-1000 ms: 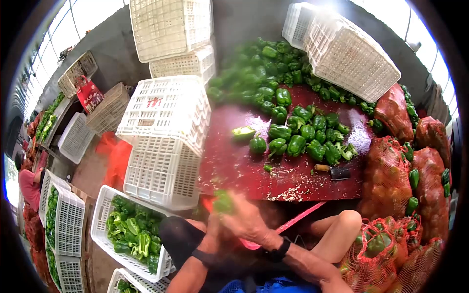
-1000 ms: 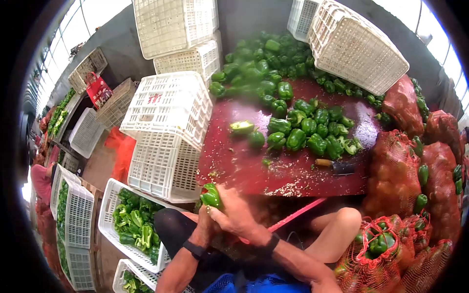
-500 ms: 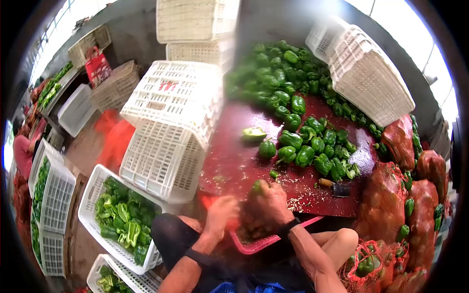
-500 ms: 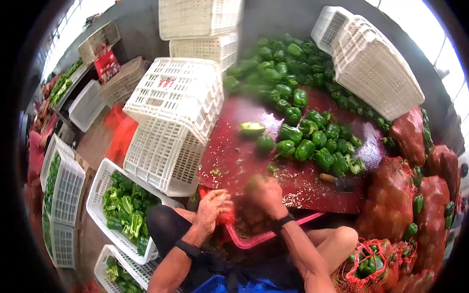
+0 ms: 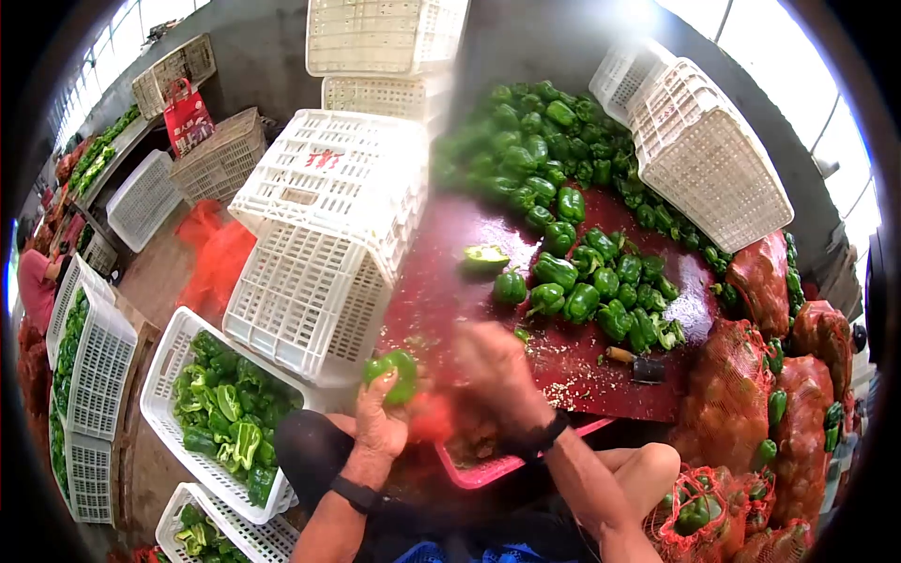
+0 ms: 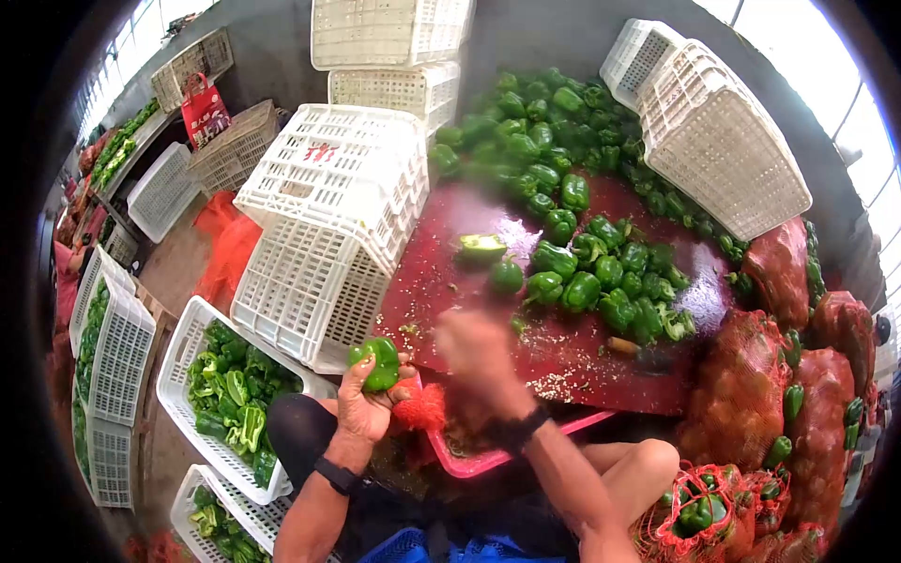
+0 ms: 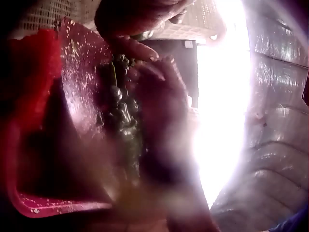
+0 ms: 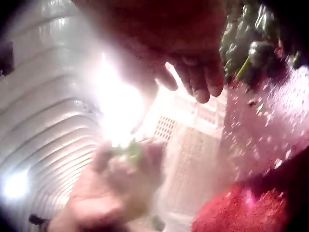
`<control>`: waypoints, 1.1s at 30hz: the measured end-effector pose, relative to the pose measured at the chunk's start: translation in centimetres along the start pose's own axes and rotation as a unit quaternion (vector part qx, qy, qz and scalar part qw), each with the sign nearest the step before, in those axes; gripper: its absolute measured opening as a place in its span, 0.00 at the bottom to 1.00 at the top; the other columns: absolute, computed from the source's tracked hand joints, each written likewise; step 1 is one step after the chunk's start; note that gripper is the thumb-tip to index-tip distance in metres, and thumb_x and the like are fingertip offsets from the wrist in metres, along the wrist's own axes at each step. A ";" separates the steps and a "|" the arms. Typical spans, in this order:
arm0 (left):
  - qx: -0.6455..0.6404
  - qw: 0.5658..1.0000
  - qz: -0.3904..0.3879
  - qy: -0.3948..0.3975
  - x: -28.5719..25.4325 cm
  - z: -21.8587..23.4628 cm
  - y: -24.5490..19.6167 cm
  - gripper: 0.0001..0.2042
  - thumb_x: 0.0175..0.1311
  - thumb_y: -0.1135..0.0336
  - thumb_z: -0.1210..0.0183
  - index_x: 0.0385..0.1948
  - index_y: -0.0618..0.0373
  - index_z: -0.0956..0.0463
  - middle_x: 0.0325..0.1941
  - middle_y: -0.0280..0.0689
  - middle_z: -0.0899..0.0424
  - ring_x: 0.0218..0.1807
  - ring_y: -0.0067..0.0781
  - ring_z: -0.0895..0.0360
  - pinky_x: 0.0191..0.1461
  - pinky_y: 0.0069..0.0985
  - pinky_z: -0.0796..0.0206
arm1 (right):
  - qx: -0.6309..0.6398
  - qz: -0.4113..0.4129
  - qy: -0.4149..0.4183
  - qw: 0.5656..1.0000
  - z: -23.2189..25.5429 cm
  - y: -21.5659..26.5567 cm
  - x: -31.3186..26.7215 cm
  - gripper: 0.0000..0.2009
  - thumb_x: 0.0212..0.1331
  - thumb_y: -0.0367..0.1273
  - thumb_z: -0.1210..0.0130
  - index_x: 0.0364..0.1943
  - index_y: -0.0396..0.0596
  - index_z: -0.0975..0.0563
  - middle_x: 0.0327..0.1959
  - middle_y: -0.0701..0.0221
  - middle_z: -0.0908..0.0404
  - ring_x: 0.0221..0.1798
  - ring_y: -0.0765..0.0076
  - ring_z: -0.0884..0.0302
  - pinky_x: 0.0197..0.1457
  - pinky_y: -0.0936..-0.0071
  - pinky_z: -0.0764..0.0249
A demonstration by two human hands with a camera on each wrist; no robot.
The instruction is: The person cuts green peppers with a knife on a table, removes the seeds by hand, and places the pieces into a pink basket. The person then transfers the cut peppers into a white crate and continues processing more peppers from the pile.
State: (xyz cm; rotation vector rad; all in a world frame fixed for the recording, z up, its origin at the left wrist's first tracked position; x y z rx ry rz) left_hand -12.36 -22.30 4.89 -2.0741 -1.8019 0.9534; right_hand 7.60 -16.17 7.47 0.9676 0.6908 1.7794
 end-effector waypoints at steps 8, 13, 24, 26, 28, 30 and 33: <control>0.067 0.995 -0.065 -0.038 1.0 3.9 1.0 0.18 0.67 0.65 0.39 0.54 0.63 0.27 0.46 0.49 0.15 0.41 0.46 0.13 0.32 0.31 0.16 | -0.362 0.104 -0.038 0.925 2.2 -13.6 -3.2 0.03 0.53 0.26 0.47 0.31 0.44 0.26 0.40 0.55 0.24 0.44 0.44 0.23 0.46 0.51 0.24; 0.031 0.993 -0.108 -0.022 -0.1 1.7 -1.8 0.19 0.68 0.63 0.40 0.55 0.64 0.27 0.47 0.50 0.16 0.41 0.45 0.13 0.34 0.33 0.17 | -0.342 0.001 0.115 0.933 2.3 -10.7 -2.5 0.07 0.53 0.26 0.48 0.36 0.44 0.24 0.36 0.56 0.23 0.42 0.44 0.22 0.43 0.51 0.23; 0.030 0.985 -0.167 -0.042 -1.3 1.1 -3.5 0.21 0.68 0.59 0.40 0.56 0.63 0.27 0.50 0.52 0.17 0.45 0.45 0.15 0.35 0.33 0.19 | -0.343 0.106 -0.040 0.933 -8.2 -12.9 7.6 0.08 0.54 0.34 0.44 0.33 0.44 0.25 0.37 0.55 0.23 0.43 0.46 0.24 0.45 0.51 0.26; 0.031 0.985 -0.168 -0.034 -1.1 0.6 -3.5 0.22 0.67 0.59 0.40 0.57 0.62 0.28 0.51 0.52 0.17 0.45 0.45 0.15 0.36 0.32 0.19 | -0.311 0.165 -0.013 0.936 -8.7 -11.3 6.4 0.07 0.53 0.33 0.43 0.32 0.46 0.26 0.36 0.56 0.24 0.41 0.47 0.25 0.44 0.52 0.27; 0.031 0.982 -0.184 -0.037 -0.9 0.7 -3.6 0.22 0.67 0.58 0.40 0.58 0.61 0.28 0.51 0.52 0.17 0.45 0.44 0.15 0.36 0.32 0.19 | -0.290 0.199 0.023 0.936 -8.2 -8.2 4.2 0.06 0.52 0.33 0.43 0.31 0.47 0.26 0.35 0.58 0.25 0.41 0.48 0.25 0.44 0.53 0.28; 0.010 0.982 -0.186 -0.029 -1.6 0.1 -4.6 0.24 0.67 0.56 0.40 0.60 0.59 0.29 0.53 0.52 0.18 0.46 0.45 0.16 0.38 0.33 0.19 | -0.274 0.233 0.047 0.932 -7.4 -6.7 1.6 0.07 0.51 0.33 0.42 0.30 0.47 0.26 0.34 0.58 0.25 0.40 0.49 0.26 0.43 0.54 0.28; -0.079 0.975 -0.205 0.016 -2.9 -0.1 -6.8 0.26 0.65 0.59 0.38 0.63 0.59 0.31 0.56 0.52 0.19 0.49 0.48 0.17 0.42 0.37 0.19 | -0.256 0.216 0.120 0.935 -5.6 -6.2 -2.3 0.10 0.49 0.33 0.41 0.35 0.45 0.25 0.36 0.58 0.23 0.41 0.48 0.24 0.45 0.54 0.26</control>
Point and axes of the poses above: each hand's wrist, its own x-axis towards the middle knuckle, its own z-axis out of the back of the hand, y = z × x, the point moved 1 cm from there along x, towards the middle knuckle
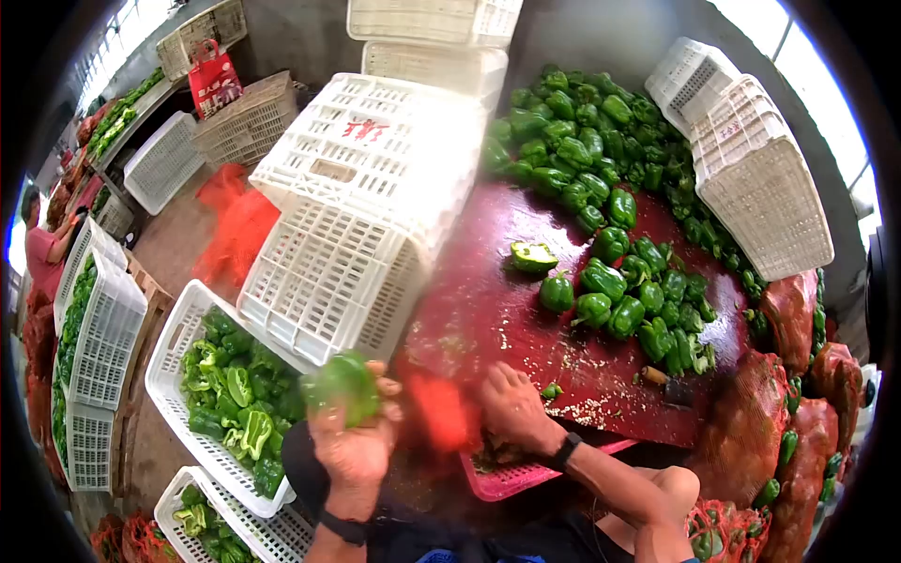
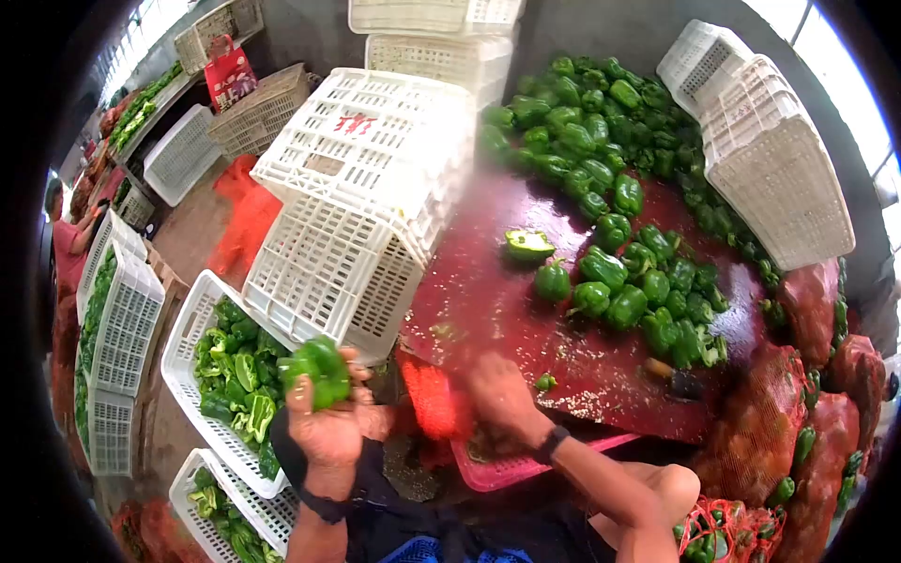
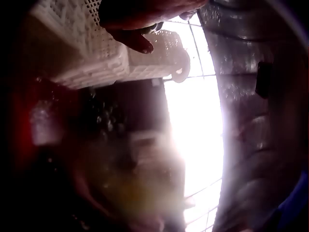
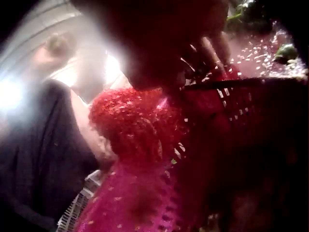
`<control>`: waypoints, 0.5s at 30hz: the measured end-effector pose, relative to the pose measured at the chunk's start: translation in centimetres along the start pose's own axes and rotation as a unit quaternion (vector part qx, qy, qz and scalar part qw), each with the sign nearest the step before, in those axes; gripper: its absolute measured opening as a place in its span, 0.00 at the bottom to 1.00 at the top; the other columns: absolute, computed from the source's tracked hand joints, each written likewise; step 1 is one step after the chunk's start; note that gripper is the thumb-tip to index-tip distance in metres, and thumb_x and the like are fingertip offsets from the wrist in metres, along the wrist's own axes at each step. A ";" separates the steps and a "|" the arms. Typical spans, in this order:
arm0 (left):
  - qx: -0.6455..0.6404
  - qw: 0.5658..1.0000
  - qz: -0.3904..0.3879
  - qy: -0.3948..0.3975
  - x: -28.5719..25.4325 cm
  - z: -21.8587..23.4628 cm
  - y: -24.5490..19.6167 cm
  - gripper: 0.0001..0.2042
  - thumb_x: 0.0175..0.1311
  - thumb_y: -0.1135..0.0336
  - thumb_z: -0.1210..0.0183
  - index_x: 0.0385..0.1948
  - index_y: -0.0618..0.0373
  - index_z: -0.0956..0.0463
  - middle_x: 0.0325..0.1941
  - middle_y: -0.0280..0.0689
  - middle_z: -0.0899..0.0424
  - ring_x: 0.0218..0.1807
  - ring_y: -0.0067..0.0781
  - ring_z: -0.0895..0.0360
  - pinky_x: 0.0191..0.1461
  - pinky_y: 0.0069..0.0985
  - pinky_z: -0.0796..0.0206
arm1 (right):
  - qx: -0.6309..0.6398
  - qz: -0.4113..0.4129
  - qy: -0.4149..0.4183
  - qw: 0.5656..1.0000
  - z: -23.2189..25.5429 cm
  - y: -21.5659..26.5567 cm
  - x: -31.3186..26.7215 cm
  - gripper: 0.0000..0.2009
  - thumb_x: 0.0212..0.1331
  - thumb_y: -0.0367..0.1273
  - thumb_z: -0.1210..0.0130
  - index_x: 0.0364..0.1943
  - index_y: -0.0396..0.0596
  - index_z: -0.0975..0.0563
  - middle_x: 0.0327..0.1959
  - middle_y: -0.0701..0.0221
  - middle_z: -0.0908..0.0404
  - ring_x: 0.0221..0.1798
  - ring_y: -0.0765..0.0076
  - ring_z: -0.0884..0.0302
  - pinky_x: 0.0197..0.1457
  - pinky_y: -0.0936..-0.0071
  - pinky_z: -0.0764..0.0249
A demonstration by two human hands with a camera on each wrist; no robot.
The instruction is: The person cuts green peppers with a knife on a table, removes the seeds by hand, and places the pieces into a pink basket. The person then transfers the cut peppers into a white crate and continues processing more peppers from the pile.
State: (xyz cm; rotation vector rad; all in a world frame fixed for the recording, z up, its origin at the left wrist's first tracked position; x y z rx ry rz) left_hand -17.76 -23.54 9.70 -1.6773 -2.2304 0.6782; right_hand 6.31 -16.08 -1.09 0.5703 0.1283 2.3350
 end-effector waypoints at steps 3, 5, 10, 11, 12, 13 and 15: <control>0.006 0.997 -0.082 0.012 0.2 3.0 -3.7 0.26 0.72 0.57 0.45 0.67 0.62 0.34 0.63 0.54 0.23 0.62 0.51 0.22 0.61 0.41 0.22 | 0.032 -0.111 0.154 0.981 5.0 1.2 -3.2 0.14 0.48 0.31 0.40 0.41 0.44 0.24 0.39 0.60 0.21 0.45 0.48 0.21 0.48 0.53 0.22; 0.112 0.986 -0.116 0.037 0.5 2.0 -7.9 0.28 0.77 0.52 0.51 0.68 0.65 0.37 0.64 0.57 0.26 0.53 0.45 0.20 0.40 0.31 0.21 | 0.012 -0.153 0.182 0.971 7.9 1.1 -2.4 0.09 0.48 0.29 0.39 0.35 0.46 0.24 0.32 0.63 0.23 0.39 0.51 0.22 0.40 0.56 0.21; 0.423 0.863 -0.233 -0.149 1.6 12.2 -16.8 0.23 0.74 0.60 0.44 0.65 0.64 0.30 0.59 0.48 0.19 0.50 0.33 0.18 0.40 0.22 0.24 | -0.009 -0.241 -0.121 0.963 9.2 -9.4 -8.0 0.06 0.52 0.23 0.41 0.24 0.45 0.26 0.24 0.60 0.24 0.29 0.49 0.23 0.32 0.58 0.26; 0.521 0.801 -0.207 -0.211 1.9 17.4 -18.7 0.23 0.73 0.60 0.43 0.65 0.64 0.29 0.58 0.46 0.18 0.48 0.32 0.18 0.39 0.22 0.25 | -0.075 -0.272 -0.143 0.949 9.9 -11.7 -9.4 0.05 0.53 0.24 0.40 0.24 0.44 0.25 0.24 0.59 0.23 0.29 0.49 0.22 0.33 0.58 0.26; 0.611 0.723 -0.180 -0.268 2.1 21.0 -19.6 0.23 0.73 0.60 0.42 0.64 0.64 0.29 0.58 0.45 0.18 0.46 0.30 0.19 0.38 0.22 0.26 | -0.099 -0.336 -0.150 0.925 11.5 -13.4 -10.4 0.04 0.54 0.24 0.41 0.25 0.43 0.24 0.25 0.57 0.22 0.31 0.48 0.22 0.34 0.58 0.26; 0.632 0.706 -0.148 -0.283 1.8 20.0 -19.1 0.29 0.68 0.61 0.37 0.64 0.75 0.32 0.60 0.52 0.20 0.52 0.38 0.21 0.55 0.34 0.29 | -0.120 -0.397 -0.157 0.896 13.2 -15.0 -11.4 0.03 0.55 0.24 0.42 0.26 0.42 0.23 0.26 0.56 0.21 0.32 0.47 0.21 0.36 0.57 0.25; 0.792 0.526 -0.168 -0.259 1.7 29.2 -20.1 0.30 0.66 0.61 0.35 0.62 0.77 0.32 0.59 0.57 0.21 0.55 0.52 0.23 0.62 0.34 0.31 | -0.133 -0.541 -0.098 0.825 16.0 -19.2 -15.8 0.07 0.57 0.30 0.43 0.29 0.40 0.21 0.28 0.52 0.19 0.35 0.43 0.20 0.40 0.53 0.25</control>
Point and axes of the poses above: each hand's wrist, its own x-axis towards the middle knuckle, its own z-axis out of the back of the hand, y = z × x, the point moved 1 cm from there along x, towards the middle knuckle
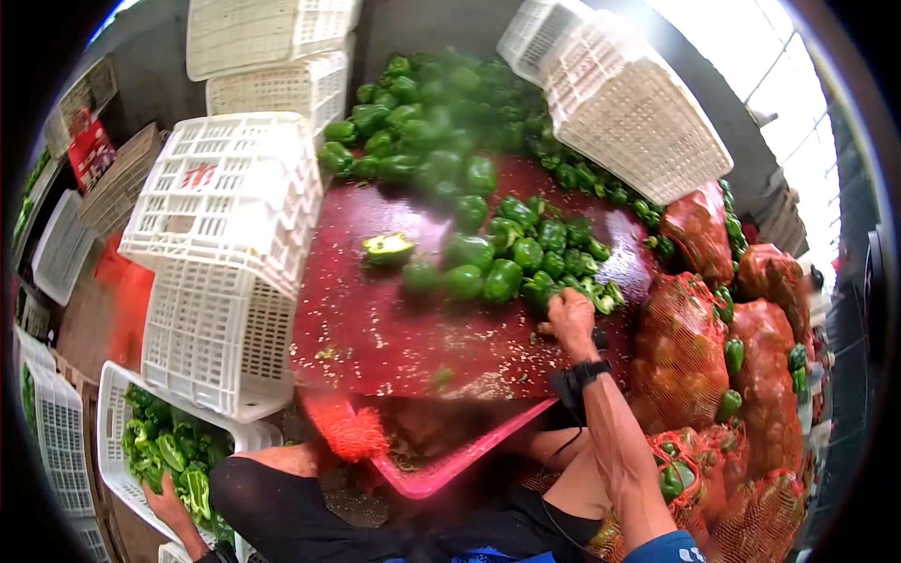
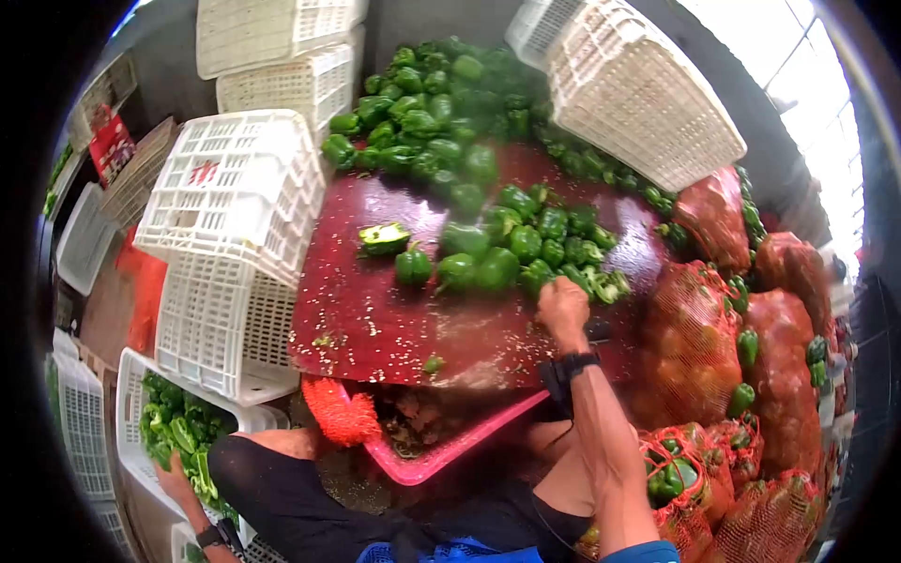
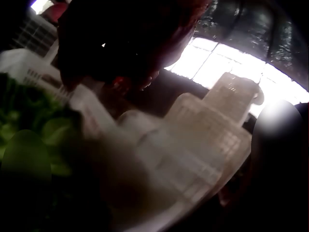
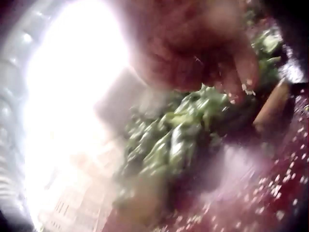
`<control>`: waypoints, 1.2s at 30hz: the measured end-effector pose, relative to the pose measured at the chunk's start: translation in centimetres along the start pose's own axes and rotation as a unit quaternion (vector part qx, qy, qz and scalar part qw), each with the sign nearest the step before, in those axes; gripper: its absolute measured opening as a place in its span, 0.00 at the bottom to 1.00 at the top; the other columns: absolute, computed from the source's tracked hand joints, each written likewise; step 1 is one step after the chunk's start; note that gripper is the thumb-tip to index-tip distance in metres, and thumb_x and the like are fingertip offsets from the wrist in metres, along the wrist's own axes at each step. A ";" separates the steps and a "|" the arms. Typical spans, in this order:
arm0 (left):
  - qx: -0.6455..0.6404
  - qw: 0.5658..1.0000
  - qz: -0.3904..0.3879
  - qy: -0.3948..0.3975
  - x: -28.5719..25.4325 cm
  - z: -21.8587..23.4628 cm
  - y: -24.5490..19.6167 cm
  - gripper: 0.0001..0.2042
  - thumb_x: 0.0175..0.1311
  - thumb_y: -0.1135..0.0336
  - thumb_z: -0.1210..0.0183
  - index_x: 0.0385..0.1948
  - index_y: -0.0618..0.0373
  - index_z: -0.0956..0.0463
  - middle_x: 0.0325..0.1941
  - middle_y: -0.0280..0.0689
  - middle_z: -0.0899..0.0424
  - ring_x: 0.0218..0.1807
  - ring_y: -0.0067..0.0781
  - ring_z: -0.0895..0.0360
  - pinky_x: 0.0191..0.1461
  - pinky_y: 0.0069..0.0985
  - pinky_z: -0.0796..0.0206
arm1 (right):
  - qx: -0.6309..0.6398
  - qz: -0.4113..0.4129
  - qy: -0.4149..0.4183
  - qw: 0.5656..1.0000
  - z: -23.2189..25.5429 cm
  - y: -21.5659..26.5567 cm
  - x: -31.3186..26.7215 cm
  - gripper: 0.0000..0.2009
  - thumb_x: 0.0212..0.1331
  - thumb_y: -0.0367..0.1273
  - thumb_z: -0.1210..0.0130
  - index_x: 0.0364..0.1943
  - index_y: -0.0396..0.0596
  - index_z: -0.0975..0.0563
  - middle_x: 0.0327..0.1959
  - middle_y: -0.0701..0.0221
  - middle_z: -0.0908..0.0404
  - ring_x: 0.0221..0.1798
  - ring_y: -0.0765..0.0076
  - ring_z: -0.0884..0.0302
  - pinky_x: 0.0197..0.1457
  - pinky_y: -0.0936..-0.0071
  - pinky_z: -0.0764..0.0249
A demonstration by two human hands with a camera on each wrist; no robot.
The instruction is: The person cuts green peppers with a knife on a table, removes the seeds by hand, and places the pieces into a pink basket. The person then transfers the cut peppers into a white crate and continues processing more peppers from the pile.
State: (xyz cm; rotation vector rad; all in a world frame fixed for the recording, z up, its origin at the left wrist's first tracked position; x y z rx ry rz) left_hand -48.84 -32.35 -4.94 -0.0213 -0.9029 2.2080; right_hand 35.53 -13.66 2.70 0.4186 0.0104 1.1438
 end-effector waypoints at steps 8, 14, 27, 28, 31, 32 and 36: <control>0.020 0.985 0.044 0.163 -5.4 -1.9 6.6 0.24 0.63 0.64 0.38 0.55 0.75 0.26 0.54 0.56 0.19 0.54 0.54 0.23 0.62 0.39 0.34 | -0.014 -0.308 -0.022 0.951 -4.8 -8.2 -1.0 0.27 0.54 0.52 0.38 0.39 0.36 0.17 0.39 0.49 0.14 0.44 0.45 0.13 0.47 0.51 0.19; 0.042 0.977 0.053 0.201 -4.5 -0.4 5.8 0.19 0.60 0.68 0.38 0.49 0.72 0.23 0.46 0.53 0.17 0.47 0.54 0.21 0.55 0.39 0.31 | -0.059 -0.299 0.008 0.952 -4.6 -8.1 -1.9 0.22 0.48 0.41 0.35 0.44 0.38 0.19 0.47 0.45 0.15 0.51 0.41 0.16 0.54 0.50 0.20; -0.262 0.959 -0.087 0.067 -2.1 2.3 -16.2 0.15 0.71 0.74 0.45 0.57 0.67 0.26 0.58 0.44 0.22 0.61 0.38 0.24 0.65 0.32 0.33 | 0.021 -0.167 -0.036 0.985 -4.2 1.3 -16.1 0.15 0.49 0.37 0.42 0.36 0.40 0.26 0.30 0.45 0.20 0.36 0.34 0.20 0.42 0.45 0.25; -0.316 0.940 -0.093 0.087 -2.6 3.0 -19.5 0.14 0.72 0.74 0.45 0.56 0.67 0.26 0.56 0.43 0.22 0.59 0.36 0.24 0.64 0.31 0.32 | 0.017 -0.160 -0.022 0.987 -4.9 2.1 -16.9 0.15 0.50 0.37 0.43 0.37 0.41 0.26 0.31 0.45 0.20 0.36 0.33 0.21 0.42 0.45 0.25; -0.423 0.883 -0.130 0.154 -4.3 4.6 -27.5 0.12 0.72 0.73 0.45 0.53 0.66 0.25 0.51 0.41 0.20 0.54 0.31 0.21 0.59 0.28 0.29 | -0.008 -0.160 0.019 0.987 -7.0 5.0 -18.0 0.16 0.51 0.38 0.43 0.40 0.43 0.26 0.34 0.43 0.21 0.40 0.32 0.21 0.45 0.42 0.25; -0.423 0.874 -0.154 0.183 -4.7 5.3 -29.1 0.12 0.71 0.73 0.45 0.52 0.66 0.25 0.49 0.40 0.19 0.52 0.30 0.21 0.58 0.28 0.28 | 0.008 -0.135 0.023 0.991 -5.6 7.6 -18.2 0.15 0.53 0.36 0.44 0.42 0.43 0.25 0.35 0.42 0.21 0.39 0.32 0.20 0.45 0.42 0.24; -0.487 0.808 -0.210 0.259 -6.6 6.9 -34.1 0.12 0.70 0.73 0.44 0.52 0.65 0.26 0.46 0.39 0.17 0.46 0.29 0.19 0.54 0.26 0.26 | 0.012 -0.025 0.080 0.996 -6.7 11.4 -18.1 0.14 0.55 0.37 0.42 0.42 0.44 0.24 0.36 0.45 0.21 0.35 0.34 0.20 0.41 0.41 0.22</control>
Point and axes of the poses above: each hand's wrist, its own x-axis towards the middle knuckle, its own z-axis out of the back of the hand, y = z × x, the point moved 1 cm from there along x, towards the middle knuckle
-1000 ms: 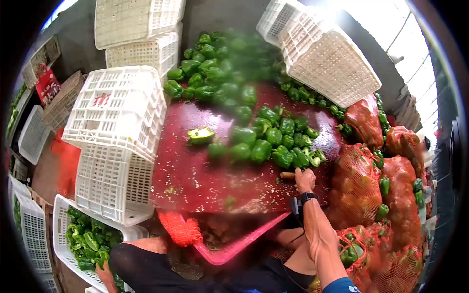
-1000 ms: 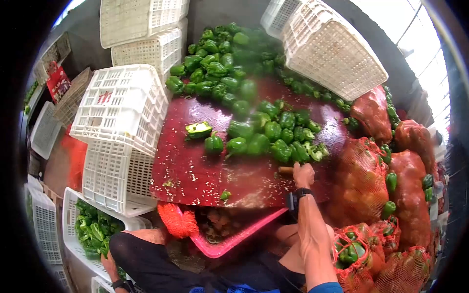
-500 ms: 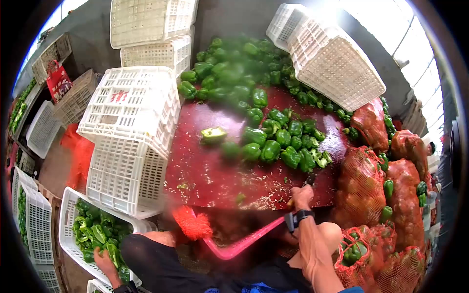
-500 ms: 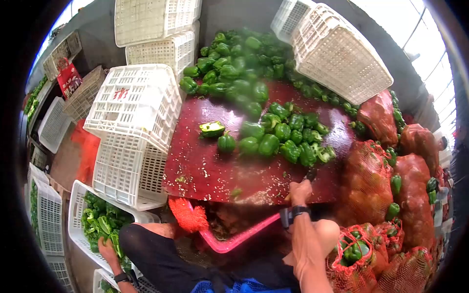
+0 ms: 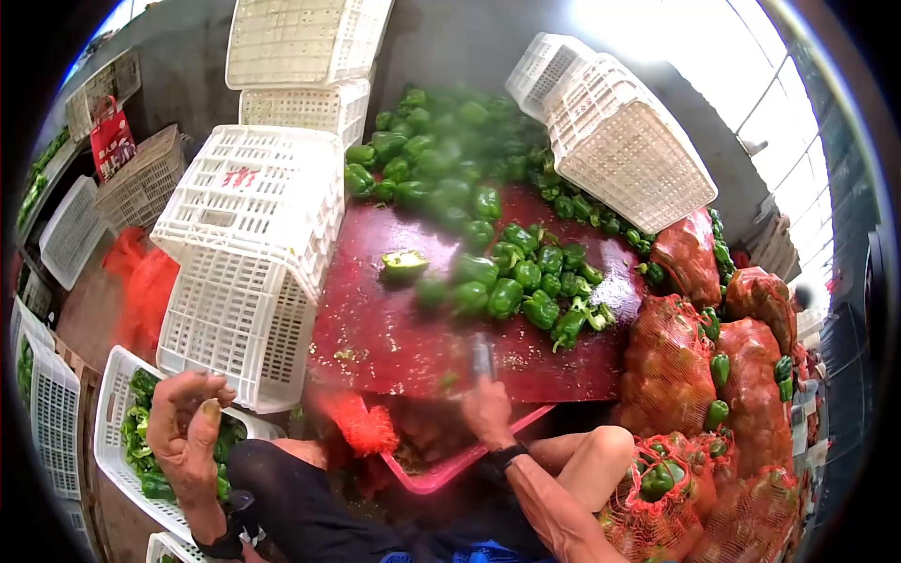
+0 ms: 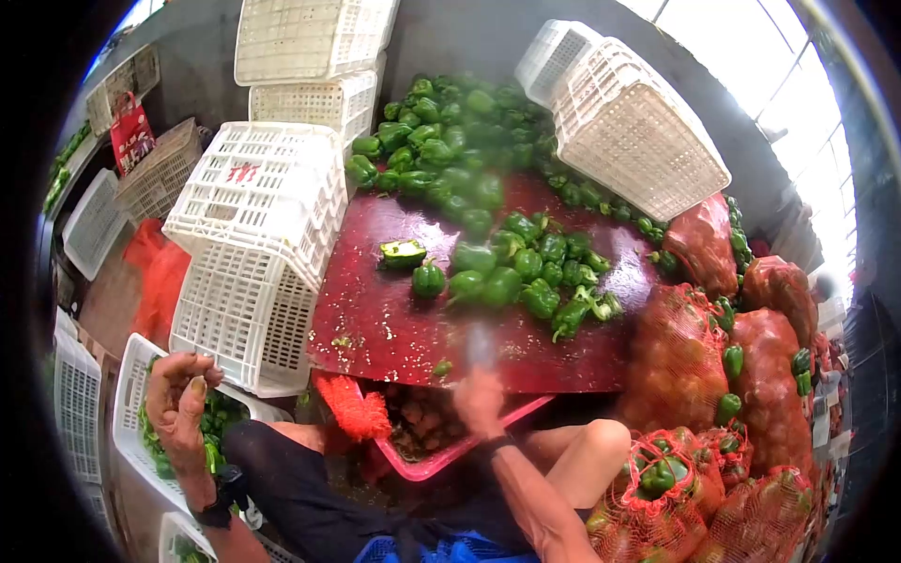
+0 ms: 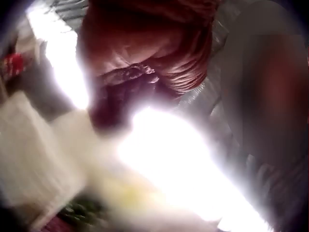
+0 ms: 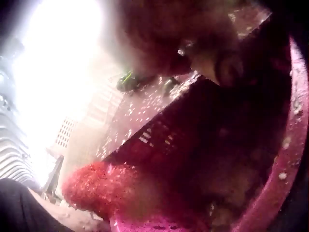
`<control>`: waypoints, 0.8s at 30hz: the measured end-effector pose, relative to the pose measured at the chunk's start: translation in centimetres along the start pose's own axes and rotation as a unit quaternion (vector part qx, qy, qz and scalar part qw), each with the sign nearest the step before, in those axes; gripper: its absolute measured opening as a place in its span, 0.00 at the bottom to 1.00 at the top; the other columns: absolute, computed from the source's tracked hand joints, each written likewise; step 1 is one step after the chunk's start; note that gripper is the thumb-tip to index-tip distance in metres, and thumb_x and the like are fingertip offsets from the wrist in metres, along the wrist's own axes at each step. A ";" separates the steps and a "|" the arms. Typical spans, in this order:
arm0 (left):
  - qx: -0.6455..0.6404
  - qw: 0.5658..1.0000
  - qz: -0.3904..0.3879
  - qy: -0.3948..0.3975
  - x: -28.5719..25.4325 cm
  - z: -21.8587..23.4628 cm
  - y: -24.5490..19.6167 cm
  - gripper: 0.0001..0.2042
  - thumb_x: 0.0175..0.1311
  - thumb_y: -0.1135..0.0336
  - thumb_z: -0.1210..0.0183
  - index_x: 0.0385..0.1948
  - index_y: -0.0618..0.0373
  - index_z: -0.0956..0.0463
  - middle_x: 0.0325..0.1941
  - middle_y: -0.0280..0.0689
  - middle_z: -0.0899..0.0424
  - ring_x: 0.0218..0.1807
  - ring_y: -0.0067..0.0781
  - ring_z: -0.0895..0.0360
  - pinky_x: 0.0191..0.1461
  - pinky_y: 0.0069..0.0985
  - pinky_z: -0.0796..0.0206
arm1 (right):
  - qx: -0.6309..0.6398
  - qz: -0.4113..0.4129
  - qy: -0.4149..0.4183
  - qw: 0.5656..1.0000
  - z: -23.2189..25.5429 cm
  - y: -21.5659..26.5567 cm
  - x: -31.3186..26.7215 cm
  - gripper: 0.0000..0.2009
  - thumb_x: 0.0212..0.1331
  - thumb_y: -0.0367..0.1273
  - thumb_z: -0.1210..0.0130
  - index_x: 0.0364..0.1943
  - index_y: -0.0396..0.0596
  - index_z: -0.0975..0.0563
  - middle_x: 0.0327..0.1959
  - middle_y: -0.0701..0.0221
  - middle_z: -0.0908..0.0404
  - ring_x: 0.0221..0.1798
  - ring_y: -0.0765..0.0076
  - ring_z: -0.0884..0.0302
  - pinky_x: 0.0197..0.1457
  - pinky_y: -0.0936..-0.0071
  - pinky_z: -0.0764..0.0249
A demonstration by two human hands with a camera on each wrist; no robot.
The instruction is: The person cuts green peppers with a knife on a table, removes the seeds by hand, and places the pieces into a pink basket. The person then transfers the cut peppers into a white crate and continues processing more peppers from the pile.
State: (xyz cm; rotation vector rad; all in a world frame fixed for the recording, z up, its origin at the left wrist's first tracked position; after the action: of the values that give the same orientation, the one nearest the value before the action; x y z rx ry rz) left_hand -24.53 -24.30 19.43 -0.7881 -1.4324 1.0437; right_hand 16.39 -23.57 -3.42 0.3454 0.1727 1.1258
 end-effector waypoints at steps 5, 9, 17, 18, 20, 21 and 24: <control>-0.062 0.996 -0.058 0.012 2.3 -3.1 -1.9 0.11 0.69 0.75 0.47 0.51 0.67 0.27 0.44 0.43 0.16 0.39 0.32 0.19 0.47 0.29 0.25 | 0.012 0.139 0.066 0.988 -0.4 2.9 -0.6 0.14 0.57 0.36 0.43 0.45 0.47 0.22 0.40 0.49 0.18 0.43 0.37 0.20 0.47 0.43 0.23; -0.116 0.992 -0.052 0.014 4.3 -5.1 -1.4 0.10 0.70 0.75 0.46 0.50 0.67 0.26 0.41 0.43 0.16 0.37 0.31 0.19 0.45 0.29 0.24 | 0.121 0.235 0.003 0.965 1.8 2.5 1.2 0.15 0.58 0.35 0.41 0.49 0.48 0.21 0.41 0.56 0.17 0.44 0.45 0.20 0.49 0.51 0.23; -0.200 0.968 0.153 0.016 6.7 -6.9 6.4 0.08 0.71 0.71 0.45 0.47 0.62 0.24 0.37 0.42 0.14 0.32 0.29 0.15 0.37 0.26 0.20 | -0.081 0.209 0.039 0.974 2.2 2.3 4.8 0.06 0.55 0.30 0.43 0.35 0.46 0.24 0.35 0.56 0.19 0.38 0.44 0.18 0.39 0.48 0.22; -0.179 0.965 0.190 0.020 6.9 -6.3 7.1 0.07 0.71 0.71 0.44 0.46 0.62 0.24 0.36 0.42 0.14 0.31 0.29 0.15 0.35 0.25 0.20 | -0.077 0.232 0.065 0.967 2.4 2.6 4.6 0.06 0.55 0.30 0.43 0.34 0.45 0.24 0.34 0.56 0.19 0.37 0.44 0.18 0.39 0.48 0.22; -0.172 0.964 0.204 0.007 7.2 -5.3 8.0 0.08 0.71 0.69 0.43 0.46 0.61 0.23 0.35 0.42 0.14 0.31 0.28 0.14 0.34 0.24 0.20 | -0.072 0.278 0.112 0.951 3.2 2.6 4.7 0.06 0.54 0.31 0.42 0.33 0.45 0.24 0.34 0.57 0.19 0.36 0.44 0.18 0.38 0.47 0.22; -0.177 0.964 0.197 0.003 7.5 -4.8 8.2 0.08 0.71 0.69 0.43 0.46 0.61 0.23 0.36 0.42 0.14 0.31 0.28 0.14 0.34 0.24 0.20 | -0.049 0.332 0.125 0.934 3.1 1.8 4.7 0.05 0.54 0.30 0.42 0.31 0.46 0.24 0.31 0.58 0.20 0.35 0.45 0.19 0.35 0.48 0.22; -0.196 0.962 0.189 -0.023 7.6 -3.3 8.1 0.08 0.71 0.69 0.42 0.45 0.60 0.23 0.36 0.42 0.13 0.31 0.29 0.14 0.34 0.25 0.20 | -0.023 0.438 0.170 0.882 5.8 2.5 5.4 0.05 0.54 0.30 0.41 0.31 0.47 0.25 0.29 0.59 0.23 0.33 0.46 0.19 0.33 0.50 0.23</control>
State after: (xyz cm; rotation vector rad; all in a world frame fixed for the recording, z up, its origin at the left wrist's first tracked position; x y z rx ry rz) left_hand -23.01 -13.79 14.85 -1.3734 -1.5891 1.0766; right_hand 18.31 -18.75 3.09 0.1703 0.3152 2.0911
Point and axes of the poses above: each hand's wrist, its own x-axis towards the middle knuckle, its own z-axis out of the back of the hand, y = z × x, the point moved 1 cm from there along x, towards the middle knuckle
